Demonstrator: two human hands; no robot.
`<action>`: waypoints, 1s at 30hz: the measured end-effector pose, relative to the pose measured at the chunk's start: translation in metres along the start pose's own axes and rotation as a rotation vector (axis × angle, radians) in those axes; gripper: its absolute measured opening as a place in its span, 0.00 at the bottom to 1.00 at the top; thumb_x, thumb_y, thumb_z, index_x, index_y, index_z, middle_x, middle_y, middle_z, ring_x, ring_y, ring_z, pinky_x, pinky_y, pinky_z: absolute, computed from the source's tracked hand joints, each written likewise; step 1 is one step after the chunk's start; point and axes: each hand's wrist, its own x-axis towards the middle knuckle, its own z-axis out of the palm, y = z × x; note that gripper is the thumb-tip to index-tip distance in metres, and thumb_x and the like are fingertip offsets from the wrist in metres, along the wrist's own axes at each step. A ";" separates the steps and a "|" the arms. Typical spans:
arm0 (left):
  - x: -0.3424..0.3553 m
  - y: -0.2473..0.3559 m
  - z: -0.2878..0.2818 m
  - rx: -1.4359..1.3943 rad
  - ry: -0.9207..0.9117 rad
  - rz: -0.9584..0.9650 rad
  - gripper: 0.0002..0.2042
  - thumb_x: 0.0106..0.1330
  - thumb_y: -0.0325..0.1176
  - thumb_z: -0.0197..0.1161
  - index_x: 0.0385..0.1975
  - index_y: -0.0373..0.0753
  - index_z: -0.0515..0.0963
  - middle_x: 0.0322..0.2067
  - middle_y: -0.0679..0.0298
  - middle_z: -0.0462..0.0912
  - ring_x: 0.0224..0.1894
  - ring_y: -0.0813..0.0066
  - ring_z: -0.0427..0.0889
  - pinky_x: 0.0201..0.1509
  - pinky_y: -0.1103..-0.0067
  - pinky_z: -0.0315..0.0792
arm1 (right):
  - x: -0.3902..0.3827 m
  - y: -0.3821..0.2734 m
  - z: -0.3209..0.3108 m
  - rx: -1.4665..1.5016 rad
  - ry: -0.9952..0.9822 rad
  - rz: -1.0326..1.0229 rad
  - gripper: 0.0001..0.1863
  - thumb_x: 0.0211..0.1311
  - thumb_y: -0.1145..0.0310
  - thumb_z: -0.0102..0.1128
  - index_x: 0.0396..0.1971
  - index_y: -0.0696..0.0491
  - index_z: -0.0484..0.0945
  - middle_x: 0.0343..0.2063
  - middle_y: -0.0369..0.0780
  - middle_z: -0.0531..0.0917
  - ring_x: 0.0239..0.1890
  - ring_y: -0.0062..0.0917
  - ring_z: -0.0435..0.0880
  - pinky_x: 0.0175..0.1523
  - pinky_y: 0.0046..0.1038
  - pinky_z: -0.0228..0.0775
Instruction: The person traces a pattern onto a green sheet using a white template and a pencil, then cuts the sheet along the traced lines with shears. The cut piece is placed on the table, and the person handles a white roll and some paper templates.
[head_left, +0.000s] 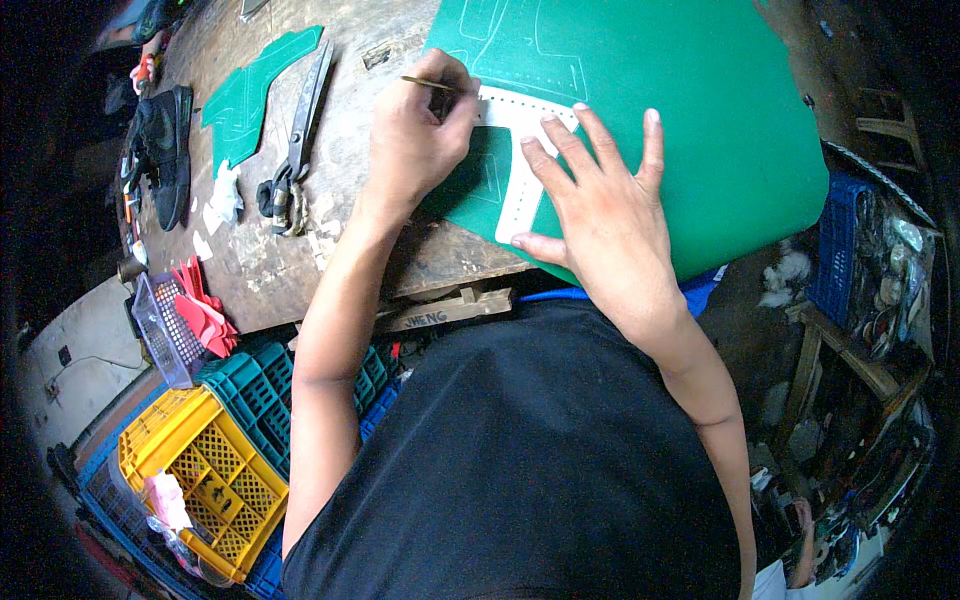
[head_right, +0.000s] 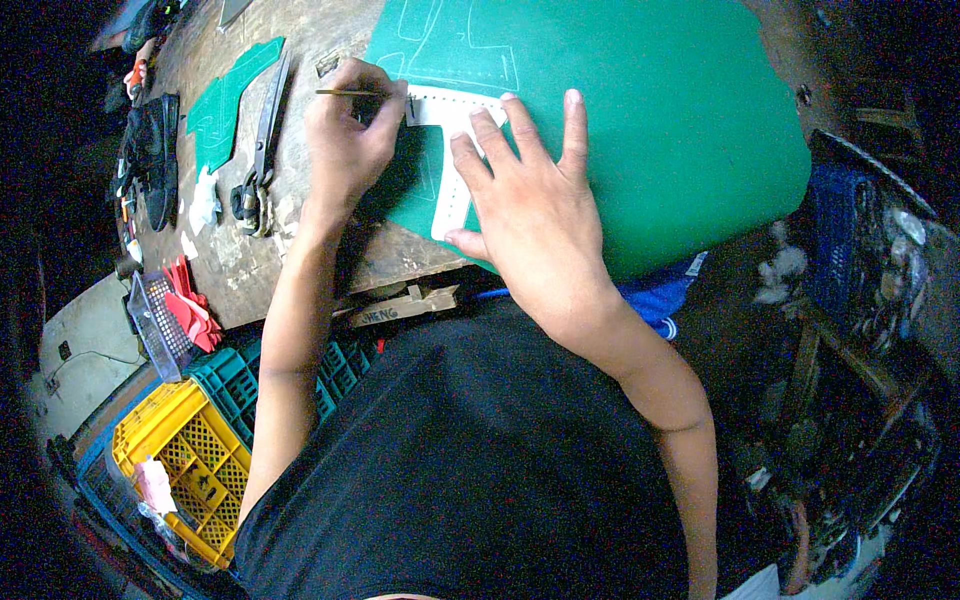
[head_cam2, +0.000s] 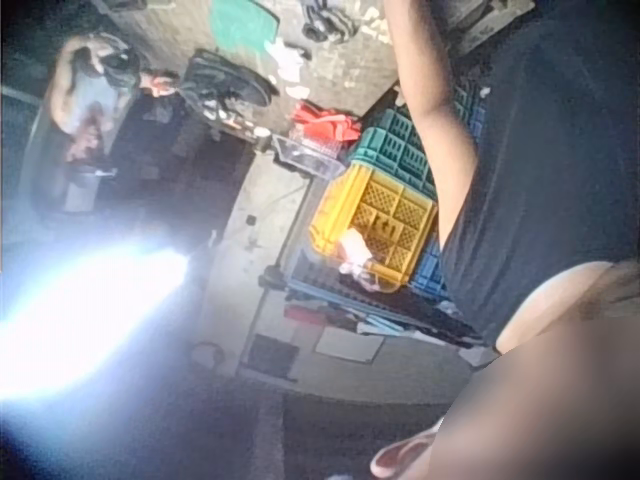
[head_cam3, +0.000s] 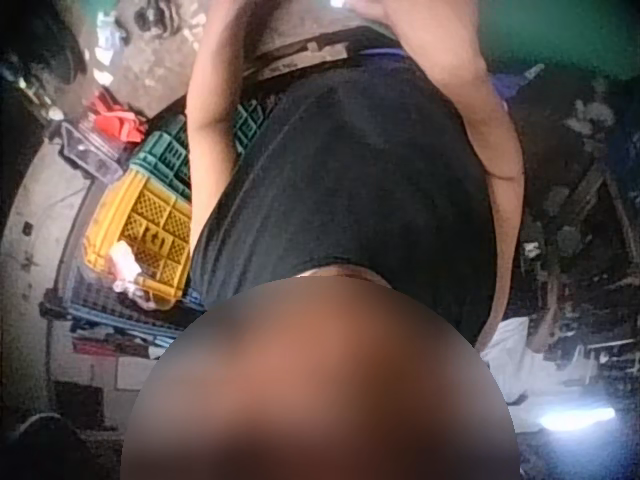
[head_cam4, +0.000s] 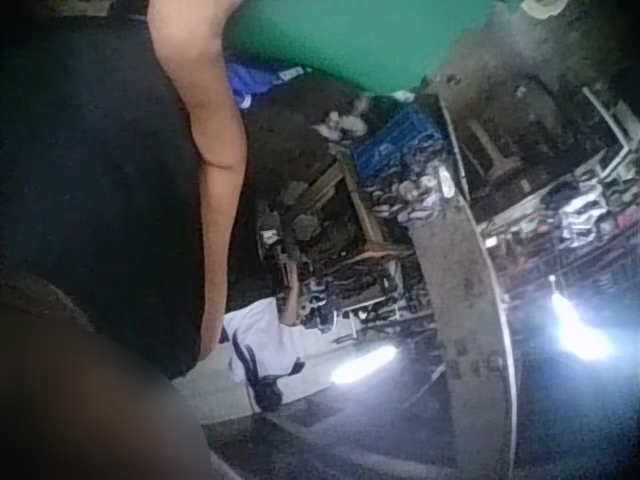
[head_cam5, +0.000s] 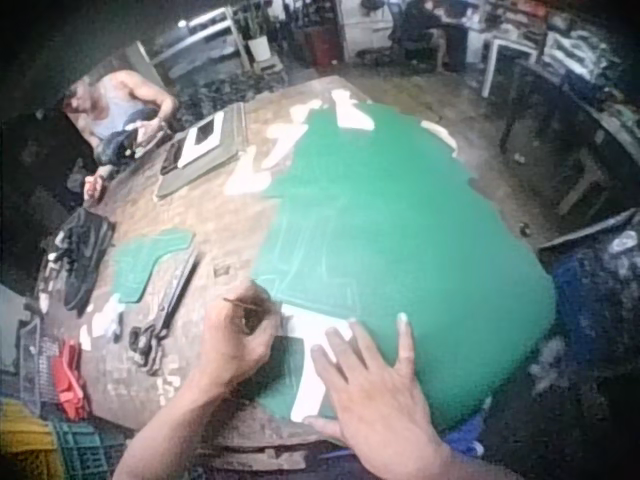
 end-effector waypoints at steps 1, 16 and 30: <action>0.000 0.000 0.000 -0.034 0.018 -0.037 0.06 0.62 0.23 0.69 0.32 0.35 0.77 0.24 0.59 0.82 0.26 0.74 0.83 0.32 0.78 0.76 | 0.000 0.000 0.000 0.002 -0.005 0.001 0.43 0.48 0.42 0.73 0.65 0.45 0.75 0.65 0.36 0.75 0.74 0.31 0.63 0.79 0.63 0.30; 0.000 0.003 0.002 -0.050 -0.050 -0.103 0.07 0.66 0.25 0.69 0.32 0.35 0.75 0.25 0.65 0.80 0.30 0.81 0.79 0.35 0.80 0.74 | -0.001 -0.002 0.003 -0.014 0.007 0.000 0.42 0.50 0.41 0.72 0.64 0.46 0.75 0.64 0.37 0.76 0.72 0.32 0.66 0.79 0.62 0.32; 0.003 0.006 0.009 -0.030 -0.064 -0.013 0.06 0.63 0.25 0.68 0.34 0.35 0.77 0.22 0.60 0.81 0.21 0.75 0.79 0.28 0.77 0.73 | -0.001 -0.003 0.003 0.003 -0.028 0.032 0.44 0.48 0.43 0.73 0.67 0.44 0.73 0.67 0.35 0.73 0.73 0.30 0.64 0.79 0.61 0.31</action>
